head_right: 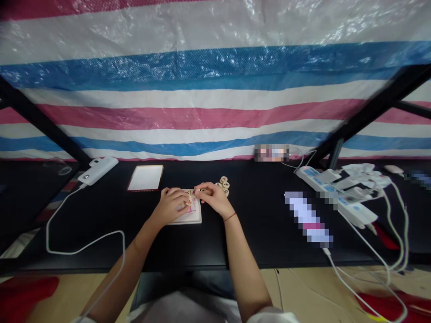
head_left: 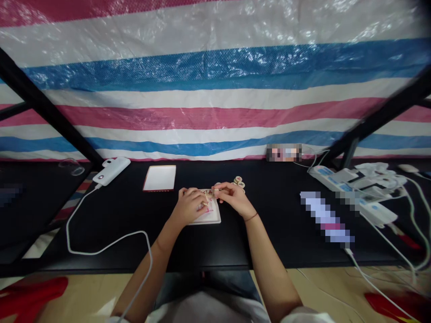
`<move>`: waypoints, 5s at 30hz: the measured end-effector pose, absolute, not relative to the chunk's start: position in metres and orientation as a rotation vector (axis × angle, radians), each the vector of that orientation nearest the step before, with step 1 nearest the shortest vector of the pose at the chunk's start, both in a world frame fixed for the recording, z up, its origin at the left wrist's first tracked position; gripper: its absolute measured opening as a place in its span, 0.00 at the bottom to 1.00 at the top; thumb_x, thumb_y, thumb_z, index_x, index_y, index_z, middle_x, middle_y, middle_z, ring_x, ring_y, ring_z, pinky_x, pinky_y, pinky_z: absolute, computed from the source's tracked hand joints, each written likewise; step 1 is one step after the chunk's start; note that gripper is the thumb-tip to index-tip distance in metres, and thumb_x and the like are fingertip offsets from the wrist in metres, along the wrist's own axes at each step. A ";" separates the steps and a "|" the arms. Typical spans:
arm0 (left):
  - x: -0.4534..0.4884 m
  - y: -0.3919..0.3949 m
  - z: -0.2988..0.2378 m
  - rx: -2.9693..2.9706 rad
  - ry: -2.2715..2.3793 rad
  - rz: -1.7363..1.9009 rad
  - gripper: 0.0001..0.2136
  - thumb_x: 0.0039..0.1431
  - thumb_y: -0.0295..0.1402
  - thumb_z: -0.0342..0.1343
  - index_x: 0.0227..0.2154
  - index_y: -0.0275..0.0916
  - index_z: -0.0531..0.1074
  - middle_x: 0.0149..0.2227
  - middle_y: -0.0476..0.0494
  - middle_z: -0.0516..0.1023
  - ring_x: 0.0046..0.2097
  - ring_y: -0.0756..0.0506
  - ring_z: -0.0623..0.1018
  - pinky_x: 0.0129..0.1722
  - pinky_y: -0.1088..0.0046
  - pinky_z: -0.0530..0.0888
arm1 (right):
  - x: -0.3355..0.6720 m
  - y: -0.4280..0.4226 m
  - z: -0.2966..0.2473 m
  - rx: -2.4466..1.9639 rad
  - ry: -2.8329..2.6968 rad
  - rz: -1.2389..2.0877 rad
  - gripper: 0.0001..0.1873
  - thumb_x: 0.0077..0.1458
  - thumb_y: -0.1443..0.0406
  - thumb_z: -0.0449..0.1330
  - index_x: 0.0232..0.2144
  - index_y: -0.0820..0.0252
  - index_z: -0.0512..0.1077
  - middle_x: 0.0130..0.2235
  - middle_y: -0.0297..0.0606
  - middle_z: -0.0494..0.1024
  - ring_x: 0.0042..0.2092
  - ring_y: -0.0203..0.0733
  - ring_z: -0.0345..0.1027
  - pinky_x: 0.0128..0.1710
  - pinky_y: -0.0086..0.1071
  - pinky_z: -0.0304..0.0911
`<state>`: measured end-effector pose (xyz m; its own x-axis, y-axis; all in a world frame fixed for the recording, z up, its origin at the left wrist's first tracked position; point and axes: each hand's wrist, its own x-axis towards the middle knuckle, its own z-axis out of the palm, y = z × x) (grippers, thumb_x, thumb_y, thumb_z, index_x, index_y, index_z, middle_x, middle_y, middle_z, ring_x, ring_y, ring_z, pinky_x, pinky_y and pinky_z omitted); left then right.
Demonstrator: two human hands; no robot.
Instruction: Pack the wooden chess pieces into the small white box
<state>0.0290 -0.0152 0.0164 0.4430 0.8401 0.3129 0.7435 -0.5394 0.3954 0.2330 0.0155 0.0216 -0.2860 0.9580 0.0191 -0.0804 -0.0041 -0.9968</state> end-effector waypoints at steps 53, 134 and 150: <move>0.041 -0.001 0.025 2.388 1.328 1.020 0.25 0.64 0.40 0.51 0.62 0.43 0.58 0.57 0.39 0.67 0.58 0.42 0.68 0.59 0.64 0.65 | 0.241 0.028 0.052 -1.466 -1.681 0.578 0.17 0.54 0.58 0.60 0.44 0.59 0.72 0.42 0.42 0.80 0.41 0.42 0.75 0.46 0.33 0.68; 0.013 -0.022 0.012 2.233 1.334 1.270 0.15 0.64 0.37 0.51 0.52 0.45 0.70 0.51 0.41 0.73 0.52 0.44 0.74 0.53 0.64 0.73 | 0.192 0.016 0.052 -1.145 -1.870 1.113 0.20 0.52 0.60 0.61 0.48 0.59 0.71 0.37 0.37 0.81 0.31 0.36 0.74 0.32 0.30 0.69; -0.007 -0.052 0.018 2.455 1.551 0.852 0.04 0.57 0.32 0.56 0.30 0.44 0.76 0.39 0.48 0.78 0.44 0.45 0.71 0.45 0.64 0.63 | 0.194 0.000 0.025 -1.011 -1.379 1.299 0.19 0.47 0.56 0.67 0.40 0.58 0.73 0.42 0.41 0.79 0.31 0.36 0.74 0.32 0.32 0.74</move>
